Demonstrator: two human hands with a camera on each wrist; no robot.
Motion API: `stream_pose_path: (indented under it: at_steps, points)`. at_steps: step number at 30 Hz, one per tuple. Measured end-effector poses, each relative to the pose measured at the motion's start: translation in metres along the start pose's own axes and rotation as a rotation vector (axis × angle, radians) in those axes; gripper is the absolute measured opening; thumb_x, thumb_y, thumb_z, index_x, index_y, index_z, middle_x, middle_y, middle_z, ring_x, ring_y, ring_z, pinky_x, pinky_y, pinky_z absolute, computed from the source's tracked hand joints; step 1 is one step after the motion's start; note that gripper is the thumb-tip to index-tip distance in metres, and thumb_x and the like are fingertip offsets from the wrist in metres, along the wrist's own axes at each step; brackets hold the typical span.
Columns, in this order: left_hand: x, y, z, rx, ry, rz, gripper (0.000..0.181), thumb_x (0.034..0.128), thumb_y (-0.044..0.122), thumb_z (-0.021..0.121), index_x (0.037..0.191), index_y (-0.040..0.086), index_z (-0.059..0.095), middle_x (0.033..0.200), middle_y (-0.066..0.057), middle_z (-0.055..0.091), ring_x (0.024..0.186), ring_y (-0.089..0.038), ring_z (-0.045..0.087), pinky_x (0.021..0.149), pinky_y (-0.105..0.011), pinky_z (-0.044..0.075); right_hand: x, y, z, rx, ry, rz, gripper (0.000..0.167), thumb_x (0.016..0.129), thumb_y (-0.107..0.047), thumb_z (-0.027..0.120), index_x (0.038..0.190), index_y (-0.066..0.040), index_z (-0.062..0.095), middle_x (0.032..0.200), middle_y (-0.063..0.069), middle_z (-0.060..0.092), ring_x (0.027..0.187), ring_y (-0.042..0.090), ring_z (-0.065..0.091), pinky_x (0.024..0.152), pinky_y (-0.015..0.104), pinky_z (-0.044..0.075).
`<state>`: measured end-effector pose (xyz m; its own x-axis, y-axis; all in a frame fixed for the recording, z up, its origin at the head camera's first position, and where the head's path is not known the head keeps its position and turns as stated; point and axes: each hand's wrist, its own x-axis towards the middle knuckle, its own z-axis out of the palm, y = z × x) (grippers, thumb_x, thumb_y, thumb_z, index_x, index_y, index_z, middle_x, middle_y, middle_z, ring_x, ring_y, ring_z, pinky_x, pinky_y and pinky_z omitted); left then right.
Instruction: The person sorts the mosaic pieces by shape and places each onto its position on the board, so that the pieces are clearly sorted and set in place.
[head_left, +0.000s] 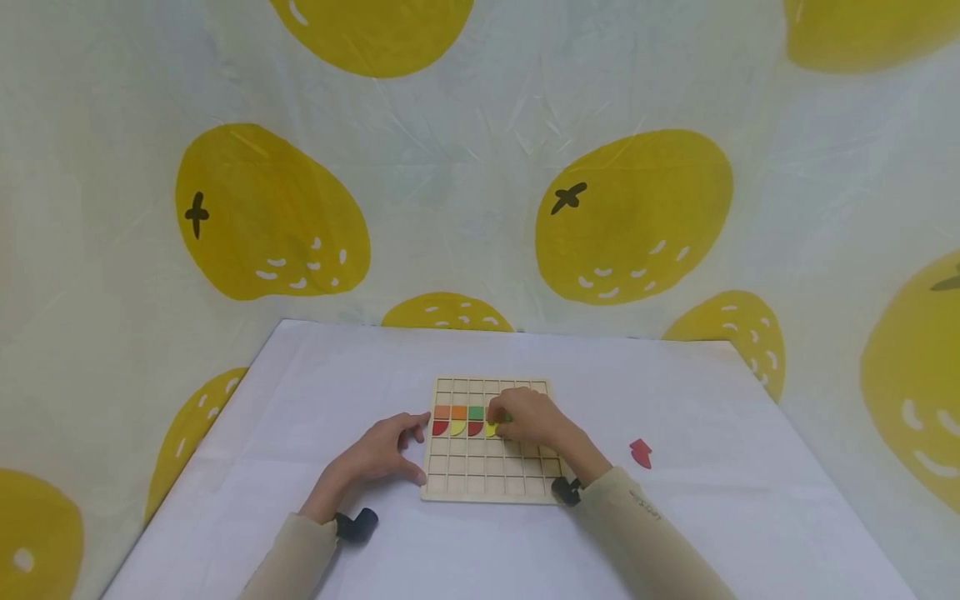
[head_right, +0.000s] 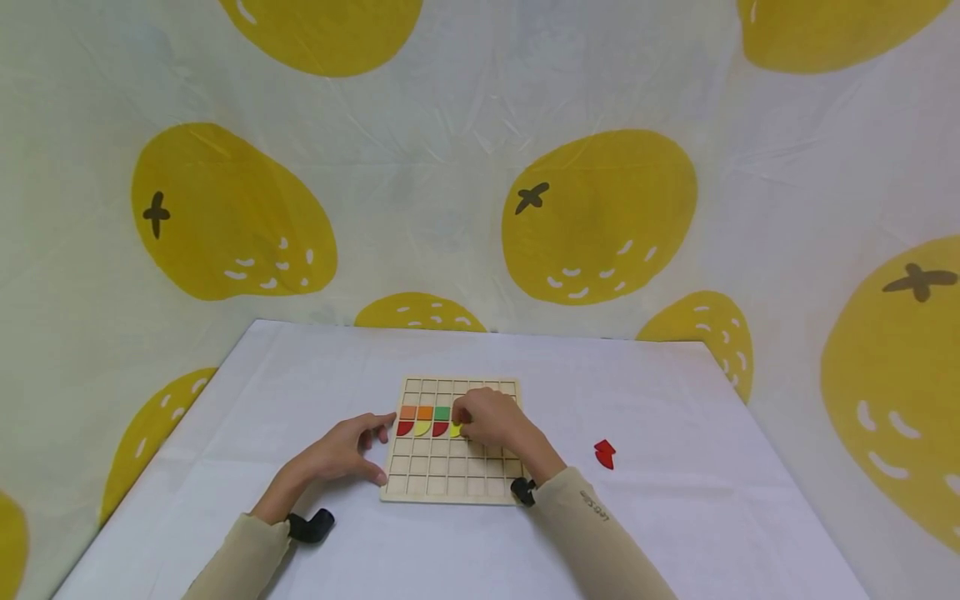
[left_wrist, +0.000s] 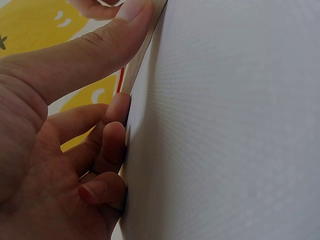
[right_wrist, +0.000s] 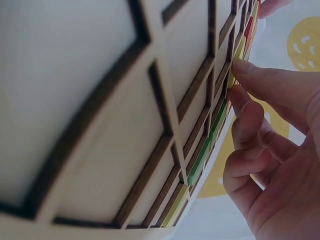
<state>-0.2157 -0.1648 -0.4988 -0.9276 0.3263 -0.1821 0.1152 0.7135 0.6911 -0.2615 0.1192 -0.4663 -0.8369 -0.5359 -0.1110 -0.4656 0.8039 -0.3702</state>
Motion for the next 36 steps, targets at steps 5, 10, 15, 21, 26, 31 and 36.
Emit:
stream_pose_path:
  at_steps: [5,10,15,21,26,31,36]
  points:
    - [0.0,0.001,0.0,0.0,-0.003,-0.009,0.106,0.06,0.027,0.1,0.153,0.011,0.051,0.103,0.008,0.057,0.094,-0.014,0.047,0.077,-0.029,0.04,0.0,0.0,-0.001,0.017,0.0,-0.003,0.01,0.091,-0.016,0.078,0.1,-0.02,0.078,0.101,-0.005,0.074,0.092,0.013,0.06,0.09,0.04,0.053]
    - [-0.001,0.001,-0.001,0.0,-0.003,-0.01,0.106,0.06,0.027,0.1,0.153,0.011,0.051,0.102,0.008,0.057,0.094,-0.014,0.047,0.077,-0.029,0.039,0.0,0.0,-0.001,0.019,0.001,-0.004,0.011,0.091,-0.016,0.078,0.101,-0.019,0.078,0.1,-0.006,0.073,0.091,0.013,0.059,0.089,0.039,0.053]
    - [-0.001,0.0,-0.001,-0.004,-0.002,-0.004,0.106,0.0601,0.028,0.1,0.153,0.011,0.051,0.102,0.008,0.057,0.094,-0.015,0.047,0.076,-0.029,0.039,-0.001,0.001,0.0,0.022,0.012,-0.007,0.012,0.091,-0.017,0.078,0.103,-0.019,0.079,0.101,-0.006,0.073,0.092,0.013,0.06,0.09,0.039,0.052]
    - [-0.001,-0.002,-0.002,-0.012,-0.004,0.007,0.106,0.0604,0.028,0.1,0.153,0.011,0.051,0.102,0.009,0.057,0.094,-0.015,0.048,0.077,-0.028,0.04,-0.003,0.008,0.0,0.047,0.018,0.018,0.014,0.089,-0.017,0.077,0.102,-0.022,0.078,0.099,-0.009,0.072,0.093,0.011,0.06,0.088,0.037,0.053]
    - [-0.001,-0.002,-0.002,-0.003,-0.009,0.007,0.106,0.0612,0.028,0.1,0.153,0.011,0.05,0.103,0.008,0.057,0.094,-0.015,0.048,0.077,-0.028,0.04,-0.011,0.016,-0.009,0.102,0.035,0.034,0.013,0.088,-0.016,0.076,0.099,-0.022,0.077,0.095,-0.01,0.07,0.09,0.013,0.059,0.086,0.038,0.051]
    - [-0.001,-0.002,-0.003,-0.017,-0.01,0.002,0.106,0.0613,0.027,0.1,0.153,0.011,0.05,0.103,0.008,0.057,0.095,-0.014,0.047,0.076,-0.028,0.039,-0.022,0.027,-0.017,0.113,0.071,0.037,0.014,0.089,-0.015,0.075,0.102,-0.019,0.078,0.096,-0.009,0.071,0.093,0.012,0.061,0.09,0.04,0.052]
    - [-0.001,-0.003,-0.002,-0.019,-0.016,0.018,0.106,0.0611,0.028,0.1,0.153,0.011,0.05,0.104,0.008,0.058,0.095,-0.014,0.047,0.077,-0.027,0.04,-0.039,0.042,-0.025,0.118,0.089,0.077,0.014,0.09,-0.018,0.076,0.104,-0.017,0.077,0.093,-0.009,0.07,0.085,0.012,0.058,0.08,0.035,0.05]
